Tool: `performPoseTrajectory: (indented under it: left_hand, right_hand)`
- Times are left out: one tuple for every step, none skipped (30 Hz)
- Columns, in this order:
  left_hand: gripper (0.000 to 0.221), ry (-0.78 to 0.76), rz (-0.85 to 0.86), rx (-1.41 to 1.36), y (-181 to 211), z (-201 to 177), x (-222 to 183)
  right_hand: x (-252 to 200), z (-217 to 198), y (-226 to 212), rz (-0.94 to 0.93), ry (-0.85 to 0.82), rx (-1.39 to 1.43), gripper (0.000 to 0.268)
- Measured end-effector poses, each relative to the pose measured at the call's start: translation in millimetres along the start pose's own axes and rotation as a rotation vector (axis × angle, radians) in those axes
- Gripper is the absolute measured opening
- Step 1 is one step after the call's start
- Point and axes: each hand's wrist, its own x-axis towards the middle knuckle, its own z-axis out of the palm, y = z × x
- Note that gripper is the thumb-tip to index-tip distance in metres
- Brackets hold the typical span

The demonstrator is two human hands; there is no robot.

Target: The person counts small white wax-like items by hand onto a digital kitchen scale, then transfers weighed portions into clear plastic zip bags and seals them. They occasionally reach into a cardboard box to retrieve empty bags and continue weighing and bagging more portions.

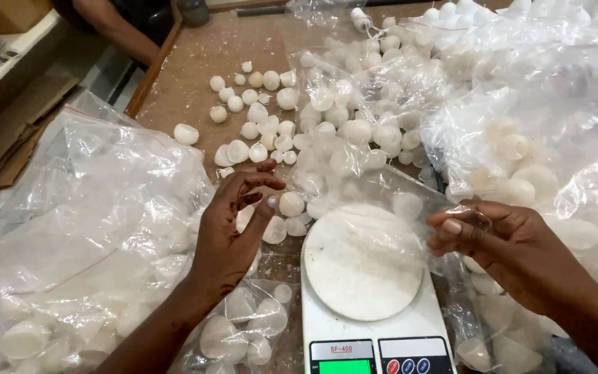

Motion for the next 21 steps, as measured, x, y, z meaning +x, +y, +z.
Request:
performPoseTrajectory:
  left_hand:
    - [0.021,0.006,0.001,0.002,-1,2,-1]
    - [0.022,-0.002,0.042,0.058,0,3,-1]
    - [0.024,-0.011,0.082,0.115,0,4,-1]
    - [0.024,0.002,0.082,0.12,1,3,-1]
    - [0.026,-0.017,0.163,0.194,1,3,-1]
    - [0.029,-0.039,0.241,0.266,2,4,-2]
    - [0.029,-0.028,0.239,0.269,0,3,-3]
    - [0.032,-0.062,0.126,0.153,-2,4,-3]
    - [0.035,-0.096,0.015,0.035,-4,4,-3]
    - [0.035,-0.093,0.016,0.035,-6,5,-3]
    - [0.038,-0.092,-0.035,-0.045,-7,6,-3]
    - [0.041,-0.091,-0.087,-0.126,-9,7,-4]
    - [0.041,-0.09,-0.086,-0.127,-10,7,-4]
    - [0.042,-0.06,-0.08,-0.15,-10,7,-4]
    - [0.043,-0.03,-0.074,-0.173,-11,7,-4]
    - [0.043,-0.028,-0.074,-0.173,-10,6,-3]
    - [0.041,-0.011,-0.072,-0.169,-9,6,-3]
    - [0.038,0.007,-0.071,-0.166,-8,5,-3]
    - [0.038,0.009,-0.071,-0.166,-10,5,-3]
    - [0.036,0.001,-0.08,-0.127,-12,5,-3]
    - [0.033,-0.006,-0.09,-0.089,-14,6,-3]
  right_hand:
    - [1,-3,5,-0.003,-0.005,-0.003,0.035]
    - [3,-5,8,0.009,-0.005,0.019,0.034]
    - [5,-7,12,0.021,-0.006,0.041,0.034]
    - [11,-20,31,0.015,-0.016,0.035,0.034]
    - [18,-33,49,-0.052,-0.146,0.118,0.032]
    - [24,-47,69,-0.115,-0.276,0.2,0.03]
    - [25,-50,70,-0.116,-0.286,0.193,0.03]
    - [25,-53,72,-0.126,-0.35,0.209,0.032]
    - [25,-57,75,-0.135,-0.414,0.225,0.034]
    - [23,-51,68,-0.136,-0.416,0.223,0.034]
    - [21,-46,61,-0.096,-0.309,0.247,0.034]
    - [18,-41,54,-0.055,-0.201,0.272,0.035]
    - [18,-41,55,-0.056,-0.201,0.27,0.035]
    - [19,-40,55,-0.067,-0.277,0.38,0.037]
    - [19,-39,55,-0.077,-0.353,0.489,0.045]
    - [17,-36,53,-0.077,-0.354,0.488,0.045]
    - [14,-33,50,-0.148,-0.47,0.573,0.054]
    - [11,-30,48,-0.217,-0.587,0.657,0.064]
    - [12,-30,50,-0.217,-0.588,0.656,0.064]
    - [12,-30,53,-0.201,-0.526,0.471,0.066]
    - [12,-31,55,-0.184,-0.462,0.287,0.069]
